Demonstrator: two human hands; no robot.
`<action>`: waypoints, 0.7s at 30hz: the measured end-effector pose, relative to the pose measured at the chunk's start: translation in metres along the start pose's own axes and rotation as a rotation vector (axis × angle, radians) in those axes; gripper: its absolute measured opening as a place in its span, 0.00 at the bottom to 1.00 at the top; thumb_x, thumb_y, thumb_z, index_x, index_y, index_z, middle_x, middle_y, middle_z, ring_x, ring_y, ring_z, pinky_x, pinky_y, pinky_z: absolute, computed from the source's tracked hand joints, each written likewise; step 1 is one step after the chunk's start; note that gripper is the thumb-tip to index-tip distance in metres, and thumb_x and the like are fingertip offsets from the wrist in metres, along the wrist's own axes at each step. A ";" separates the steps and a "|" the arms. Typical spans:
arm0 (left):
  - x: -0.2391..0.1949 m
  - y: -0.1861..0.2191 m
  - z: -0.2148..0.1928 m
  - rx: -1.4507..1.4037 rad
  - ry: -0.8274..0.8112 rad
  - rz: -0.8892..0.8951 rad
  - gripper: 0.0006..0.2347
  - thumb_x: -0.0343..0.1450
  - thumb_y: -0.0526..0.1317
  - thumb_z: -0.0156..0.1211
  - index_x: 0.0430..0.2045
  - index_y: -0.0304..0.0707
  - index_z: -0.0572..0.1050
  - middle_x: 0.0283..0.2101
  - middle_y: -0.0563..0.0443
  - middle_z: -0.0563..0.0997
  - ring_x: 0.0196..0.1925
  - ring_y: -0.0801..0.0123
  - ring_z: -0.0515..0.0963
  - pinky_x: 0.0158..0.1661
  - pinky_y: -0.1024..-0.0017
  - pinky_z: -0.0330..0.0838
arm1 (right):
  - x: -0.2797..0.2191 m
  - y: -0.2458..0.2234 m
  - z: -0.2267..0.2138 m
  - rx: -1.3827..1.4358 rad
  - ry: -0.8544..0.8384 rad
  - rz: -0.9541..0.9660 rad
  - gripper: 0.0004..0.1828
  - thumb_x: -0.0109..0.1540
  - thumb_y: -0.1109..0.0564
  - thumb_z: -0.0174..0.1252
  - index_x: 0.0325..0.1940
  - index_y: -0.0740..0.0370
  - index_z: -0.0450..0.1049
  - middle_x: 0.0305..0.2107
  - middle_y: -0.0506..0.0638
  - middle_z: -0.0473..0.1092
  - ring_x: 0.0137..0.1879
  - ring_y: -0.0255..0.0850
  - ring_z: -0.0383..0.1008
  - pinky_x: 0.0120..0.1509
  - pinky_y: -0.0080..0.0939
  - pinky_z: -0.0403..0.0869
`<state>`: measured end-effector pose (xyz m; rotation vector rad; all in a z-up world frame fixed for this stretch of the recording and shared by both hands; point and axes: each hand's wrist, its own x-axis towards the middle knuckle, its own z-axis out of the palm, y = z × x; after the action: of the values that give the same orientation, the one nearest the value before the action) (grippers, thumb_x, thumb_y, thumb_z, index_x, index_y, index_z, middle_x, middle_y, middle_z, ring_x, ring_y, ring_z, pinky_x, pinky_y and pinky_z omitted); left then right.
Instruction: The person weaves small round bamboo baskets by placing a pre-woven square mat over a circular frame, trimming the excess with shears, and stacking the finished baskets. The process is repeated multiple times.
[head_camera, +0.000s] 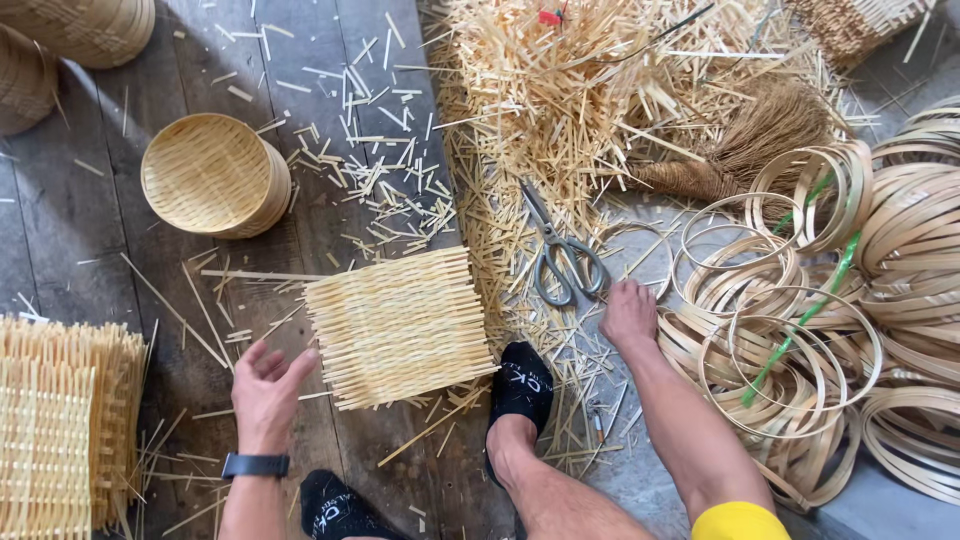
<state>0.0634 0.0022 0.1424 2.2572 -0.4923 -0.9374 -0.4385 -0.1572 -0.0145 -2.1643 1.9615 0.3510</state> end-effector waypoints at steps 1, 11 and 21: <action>-0.004 -0.001 -0.003 0.010 0.036 -0.027 0.39 0.60 0.42 0.75 0.66 0.30 0.60 0.62 0.32 0.72 0.62 0.52 0.75 0.59 0.58 0.72 | 0.000 0.000 -0.002 -0.071 -0.054 -0.060 0.15 0.55 0.61 0.57 0.45 0.65 0.76 0.45 0.59 0.73 0.55 0.54 0.74 0.64 0.52 0.70; -0.063 0.062 -0.008 -0.177 0.213 0.458 0.15 0.72 0.40 0.64 0.51 0.33 0.73 0.51 0.39 0.80 0.51 0.63 0.81 0.50 0.68 0.81 | -0.038 -0.005 -0.219 0.172 -0.137 -0.097 0.07 0.63 0.59 0.56 0.45 0.58 0.73 0.39 0.54 0.74 0.48 0.51 0.76 0.53 0.53 0.73; -0.108 0.158 0.033 -0.753 -0.917 -0.016 0.13 0.75 0.42 0.60 0.45 0.30 0.81 0.21 0.61 0.72 0.17 0.85 0.62 0.16 0.83 0.55 | -0.163 -0.100 -0.359 0.044 0.231 -1.311 0.18 0.51 0.63 0.62 0.45 0.62 0.74 0.43 0.55 0.73 0.58 0.51 0.71 0.64 0.54 0.70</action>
<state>-0.0486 -0.0679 0.2850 1.0858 -0.3892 -1.7895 -0.3390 -0.1020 0.3754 -2.9352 0.2656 -0.1763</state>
